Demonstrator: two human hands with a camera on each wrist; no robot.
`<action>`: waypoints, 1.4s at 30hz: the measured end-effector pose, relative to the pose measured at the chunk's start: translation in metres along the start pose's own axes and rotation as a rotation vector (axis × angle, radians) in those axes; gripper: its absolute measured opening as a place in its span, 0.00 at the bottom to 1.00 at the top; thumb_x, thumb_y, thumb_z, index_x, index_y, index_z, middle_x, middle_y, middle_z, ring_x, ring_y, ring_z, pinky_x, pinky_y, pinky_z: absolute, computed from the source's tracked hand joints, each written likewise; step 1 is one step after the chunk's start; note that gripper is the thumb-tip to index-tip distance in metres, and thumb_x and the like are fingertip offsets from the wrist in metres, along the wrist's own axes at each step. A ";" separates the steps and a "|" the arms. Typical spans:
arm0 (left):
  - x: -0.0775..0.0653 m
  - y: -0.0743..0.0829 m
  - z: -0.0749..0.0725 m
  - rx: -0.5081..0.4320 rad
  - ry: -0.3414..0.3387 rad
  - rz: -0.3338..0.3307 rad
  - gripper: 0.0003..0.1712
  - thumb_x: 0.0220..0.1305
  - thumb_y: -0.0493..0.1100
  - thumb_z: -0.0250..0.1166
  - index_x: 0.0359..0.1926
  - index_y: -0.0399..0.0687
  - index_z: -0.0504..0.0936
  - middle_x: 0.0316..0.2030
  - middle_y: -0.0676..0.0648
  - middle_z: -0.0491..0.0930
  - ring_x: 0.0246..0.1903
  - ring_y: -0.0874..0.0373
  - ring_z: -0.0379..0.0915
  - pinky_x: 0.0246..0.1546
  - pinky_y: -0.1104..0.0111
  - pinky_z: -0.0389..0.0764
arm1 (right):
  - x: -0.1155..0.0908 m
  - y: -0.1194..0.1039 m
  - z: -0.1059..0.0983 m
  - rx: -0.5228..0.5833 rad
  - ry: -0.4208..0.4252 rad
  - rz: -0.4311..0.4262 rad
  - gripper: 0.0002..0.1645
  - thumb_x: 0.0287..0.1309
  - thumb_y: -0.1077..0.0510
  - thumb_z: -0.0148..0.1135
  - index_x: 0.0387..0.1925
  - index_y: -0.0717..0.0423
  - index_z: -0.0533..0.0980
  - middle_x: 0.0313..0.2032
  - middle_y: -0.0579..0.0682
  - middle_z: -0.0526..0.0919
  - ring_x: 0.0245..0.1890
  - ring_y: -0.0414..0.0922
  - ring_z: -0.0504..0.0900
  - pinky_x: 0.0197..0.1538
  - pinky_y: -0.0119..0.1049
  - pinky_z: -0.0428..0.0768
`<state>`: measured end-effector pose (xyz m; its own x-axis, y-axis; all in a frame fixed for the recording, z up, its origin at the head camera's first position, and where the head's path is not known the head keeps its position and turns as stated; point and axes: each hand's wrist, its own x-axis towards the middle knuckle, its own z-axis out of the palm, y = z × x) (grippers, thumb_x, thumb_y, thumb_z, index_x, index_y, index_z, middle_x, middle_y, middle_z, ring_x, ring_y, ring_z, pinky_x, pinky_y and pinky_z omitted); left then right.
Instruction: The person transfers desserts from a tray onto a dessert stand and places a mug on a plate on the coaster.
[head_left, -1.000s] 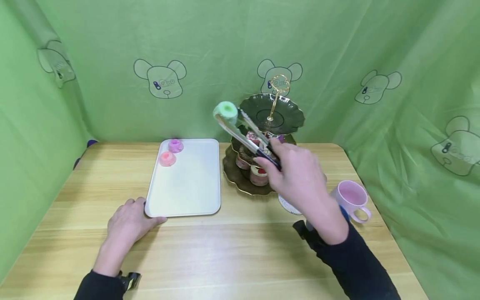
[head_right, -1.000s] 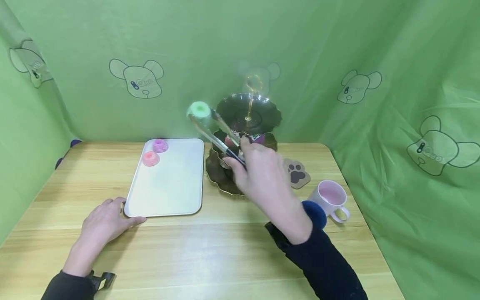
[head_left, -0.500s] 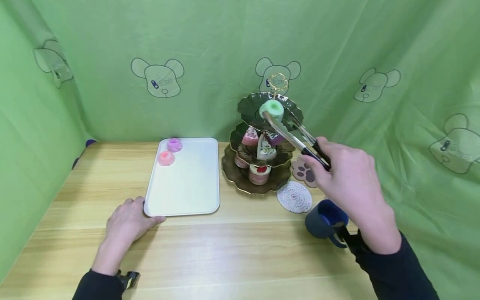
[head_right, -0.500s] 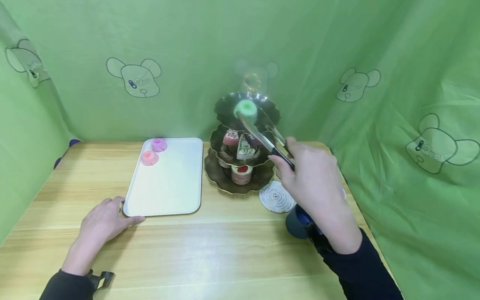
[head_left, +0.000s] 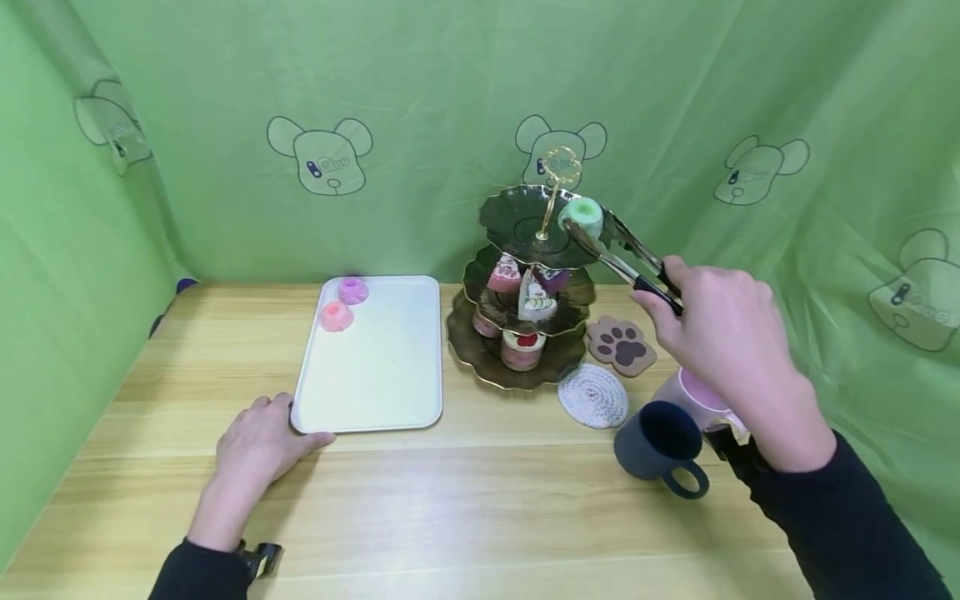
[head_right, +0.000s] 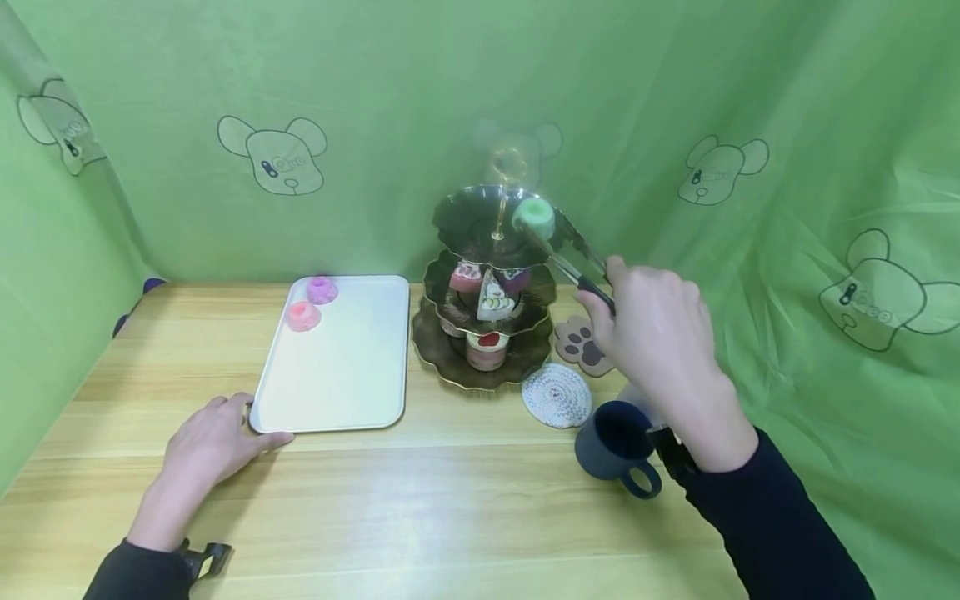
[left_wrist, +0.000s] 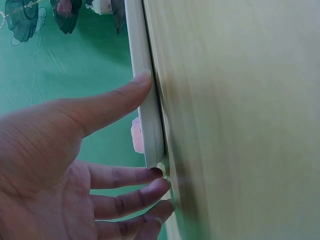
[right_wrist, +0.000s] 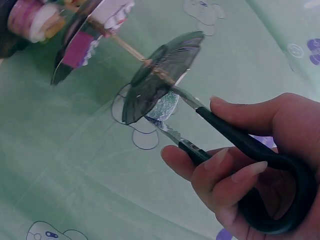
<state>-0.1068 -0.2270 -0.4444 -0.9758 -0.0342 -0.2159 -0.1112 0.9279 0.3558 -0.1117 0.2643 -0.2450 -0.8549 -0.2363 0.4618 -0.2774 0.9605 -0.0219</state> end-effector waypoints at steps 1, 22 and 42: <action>0.000 0.000 0.000 -0.001 0.000 0.002 0.54 0.54 0.67 0.79 0.62 0.24 0.74 0.47 0.25 0.77 0.45 0.29 0.77 0.41 0.42 0.79 | 0.003 0.001 0.001 -0.009 -0.003 -0.006 0.20 0.70 0.48 0.69 0.38 0.62 0.77 0.13 0.47 0.61 0.12 0.51 0.63 0.16 0.42 0.56; -0.002 -0.002 0.003 -0.016 0.029 0.010 0.54 0.52 0.66 0.80 0.61 0.25 0.75 0.46 0.26 0.78 0.44 0.30 0.77 0.40 0.42 0.80 | 0.051 -0.009 0.000 -0.058 -0.194 -0.008 0.22 0.72 0.45 0.66 0.36 0.62 0.77 0.16 0.52 0.66 0.15 0.52 0.68 0.15 0.42 0.64; -0.001 0.000 0.002 -0.003 0.025 0.007 0.53 0.54 0.66 0.80 0.62 0.25 0.74 0.48 0.26 0.78 0.46 0.30 0.77 0.42 0.41 0.80 | 0.064 -0.004 -0.005 -0.061 -0.312 0.049 0.34 0.72 0.39 0.64 0.58 0.68 0.81 0.16 0.52 0.65 0.16 0.52 0.69 0.18 0.43 0.66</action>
<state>-0.1051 -0.2260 -0.4464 -0.9810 -0.0373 -0.1904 -0.1051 0.9271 0.3599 -0.1635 0.2460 -0.2112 -0.9622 -0.2146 0.1676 -0.2142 0.9766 0.0204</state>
